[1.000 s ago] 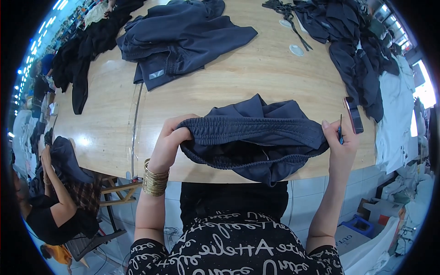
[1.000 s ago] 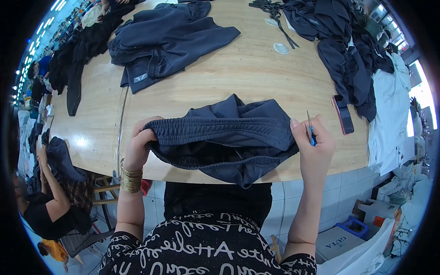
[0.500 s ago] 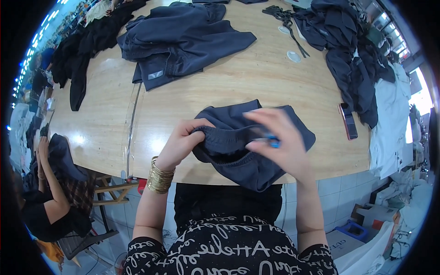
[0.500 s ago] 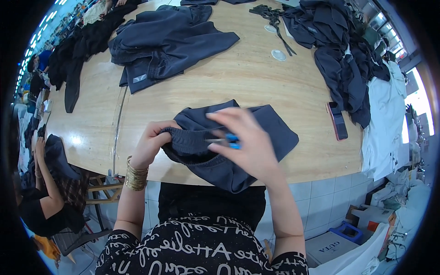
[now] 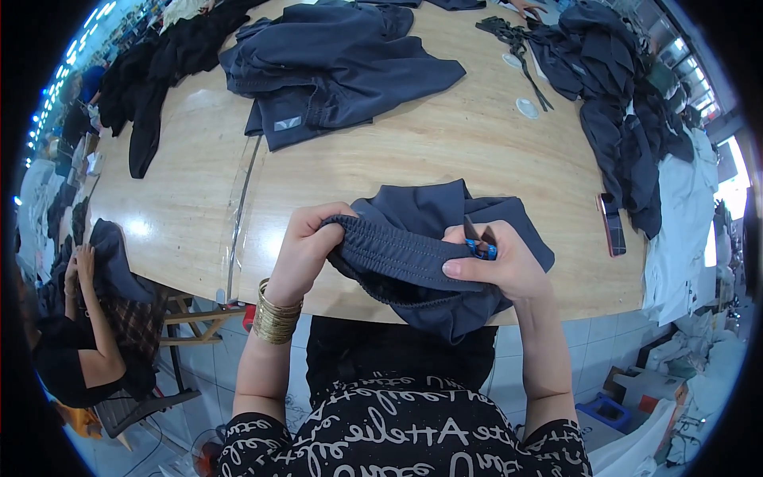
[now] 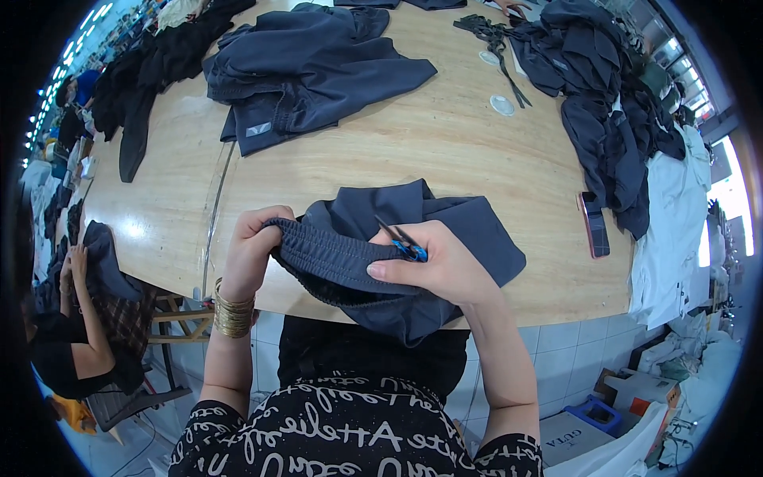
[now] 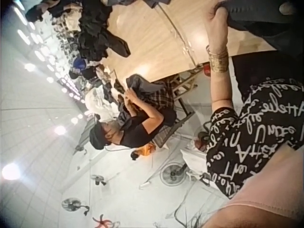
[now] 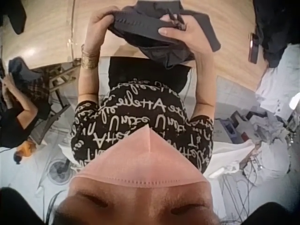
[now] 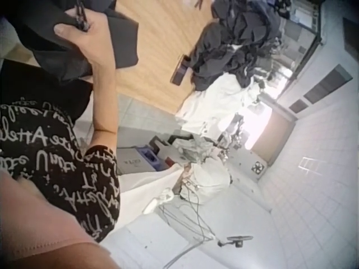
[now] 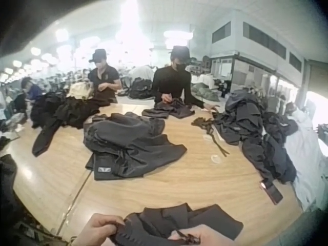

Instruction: Inspecting and trimming loose threads from garments at a textile manufacturing facility.

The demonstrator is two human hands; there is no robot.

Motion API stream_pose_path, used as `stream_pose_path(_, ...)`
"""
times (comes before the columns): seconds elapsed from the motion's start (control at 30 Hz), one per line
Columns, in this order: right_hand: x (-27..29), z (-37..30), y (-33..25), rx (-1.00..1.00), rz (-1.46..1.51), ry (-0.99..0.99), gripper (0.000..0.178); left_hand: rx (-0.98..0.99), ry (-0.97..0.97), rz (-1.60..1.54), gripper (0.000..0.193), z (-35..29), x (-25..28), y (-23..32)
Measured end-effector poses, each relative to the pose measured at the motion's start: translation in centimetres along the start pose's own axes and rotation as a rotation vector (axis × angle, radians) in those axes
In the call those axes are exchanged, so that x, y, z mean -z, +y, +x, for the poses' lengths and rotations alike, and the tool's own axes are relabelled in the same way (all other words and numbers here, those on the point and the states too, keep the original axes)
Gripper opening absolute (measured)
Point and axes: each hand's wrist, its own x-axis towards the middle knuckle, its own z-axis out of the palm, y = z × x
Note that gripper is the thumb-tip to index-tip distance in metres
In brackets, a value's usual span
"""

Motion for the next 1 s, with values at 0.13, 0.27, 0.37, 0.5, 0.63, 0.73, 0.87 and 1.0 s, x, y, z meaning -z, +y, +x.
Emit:
stream_pose_path(0.13, -0.3, -0.8, -0.8, 0.016, -0.052, 0.095, 0.019, -0.019, 0.010, 0.016, 0.021, -0.2, 0.3, 0.8)
stream_pose_path(0.27, -0.5, -1.3, -1.1, 0.026, -0.048, 0.156, 0.021, -0.022, 0.037, 0.028, 0.021, -0.2, 0.4, 1.2)
stream_pose_path(0.37, -0.3, -1.6, -1.0, 0.027, -0.047, 0.156, 0.021, -0.026, 0.043, 0.058, 0.021, -0.3, 0.5, 1.2)
stream_pose_path(0.5, -0.4, -1.8, -1.3, 0.019, -0.081, 0.174, 0.022, -0.036, 0.041, 0.075, 0.021, -0.2, 0.7, 1.6)
stream_pose_path(0.63, -0.5, -1.9, -1.4, 0.009, -0.056, 0.191, 0.025, -0.052, 0.045, 0.092, 0.020, -0.2, 0.8, 1.6)
stream_pose_path(0.73, -0.6, -2.4, -1.0, 0.009, 0.070, 0.287, 0.029, -0.042, 0.039, 0.105, 0.019, -0.2, 0.5, 1.8)
stream_pose_path(0.87, 0.7, -3.1, -0.4, 0.022, 0.308, 0.373, 0.032, -0.028, 0.043, 0.160, 0.019, -0.1, 0.6, 1.6)
stream_pose_path(1.0, 1.1, -3.5, 0.0, 0.017, 0.391, 0.363, 0.027, 0.003, 0.012, 0.114, 0.019, -0.6, 0.4, 2.1)
